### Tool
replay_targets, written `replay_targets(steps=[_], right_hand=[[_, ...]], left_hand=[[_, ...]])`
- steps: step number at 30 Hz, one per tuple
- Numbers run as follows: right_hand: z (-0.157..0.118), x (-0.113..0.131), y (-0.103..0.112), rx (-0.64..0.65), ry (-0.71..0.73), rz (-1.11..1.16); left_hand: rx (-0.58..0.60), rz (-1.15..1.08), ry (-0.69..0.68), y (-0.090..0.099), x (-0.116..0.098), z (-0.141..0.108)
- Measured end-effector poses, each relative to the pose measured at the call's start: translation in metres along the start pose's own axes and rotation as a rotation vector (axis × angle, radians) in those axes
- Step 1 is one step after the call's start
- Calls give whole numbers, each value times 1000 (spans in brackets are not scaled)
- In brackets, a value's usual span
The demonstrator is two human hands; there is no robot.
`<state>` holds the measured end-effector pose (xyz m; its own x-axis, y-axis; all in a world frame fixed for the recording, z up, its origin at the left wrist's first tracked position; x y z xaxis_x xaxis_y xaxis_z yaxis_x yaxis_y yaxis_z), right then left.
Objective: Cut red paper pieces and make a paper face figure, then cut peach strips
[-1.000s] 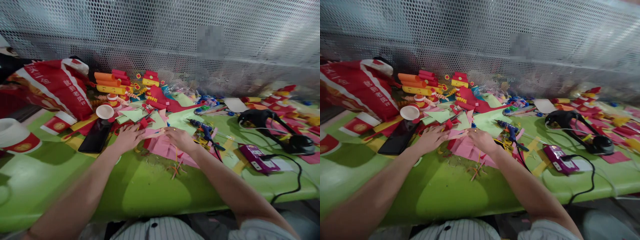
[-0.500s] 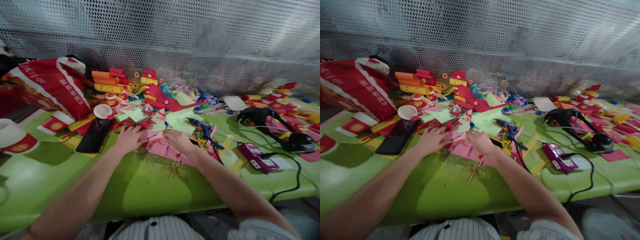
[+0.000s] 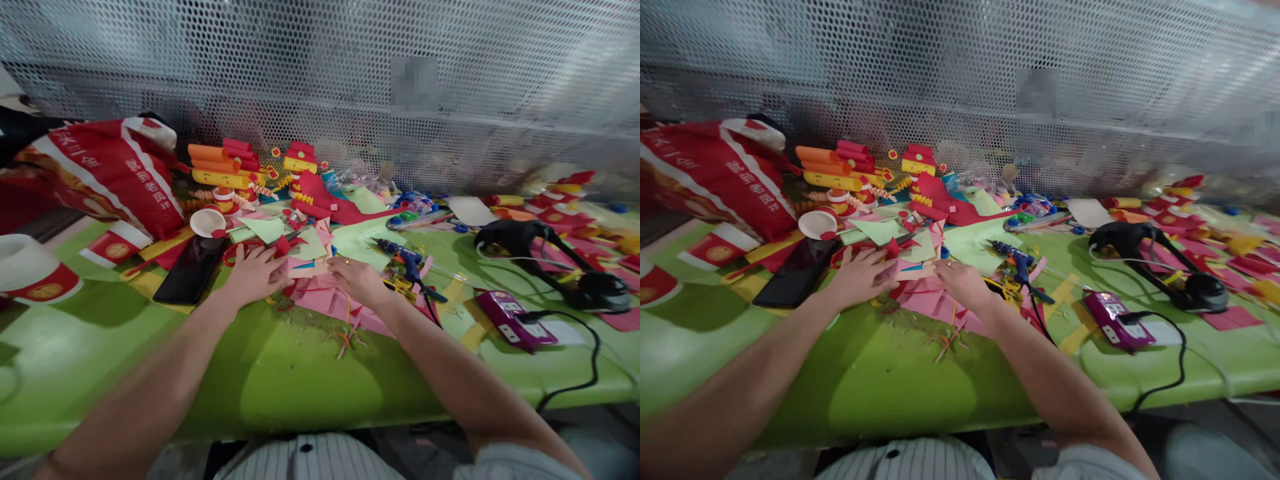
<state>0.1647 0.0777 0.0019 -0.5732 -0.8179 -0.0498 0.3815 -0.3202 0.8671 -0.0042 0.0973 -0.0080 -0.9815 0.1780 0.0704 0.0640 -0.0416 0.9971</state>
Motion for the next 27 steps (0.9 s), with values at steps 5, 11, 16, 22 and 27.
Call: replay_targets(steps=[5,11,16,22,27], right_hand=[[-1,-1,-3,27,-31,5],[-1,-1,-7,79,-67,26],[0,1,-8,75,-89,19],[-1,-3,-11,71,-156,48],[1,-1,-10,79,-144,56]], left_hand=[[-19,-58,-26,2,-2,0],[-17,-47,-9,0,-7,1],[-50,-39,-40,-1,-22,-3],[-159,-64,-8,2,-28,-4],[-128,-150,7,4,-31,-2]])
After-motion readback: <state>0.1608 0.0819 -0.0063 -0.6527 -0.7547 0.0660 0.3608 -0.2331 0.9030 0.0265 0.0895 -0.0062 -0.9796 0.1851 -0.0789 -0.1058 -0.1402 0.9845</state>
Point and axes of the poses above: each hand's wrist, its own z-axis towards the middle knuckle, its own y-axis out of the back of the hand, x = y × z, the point moved 8 cm from there along z, towards the middle knuckle, and after that the axes turned 14 degrees about y, right-handed, at the moved point
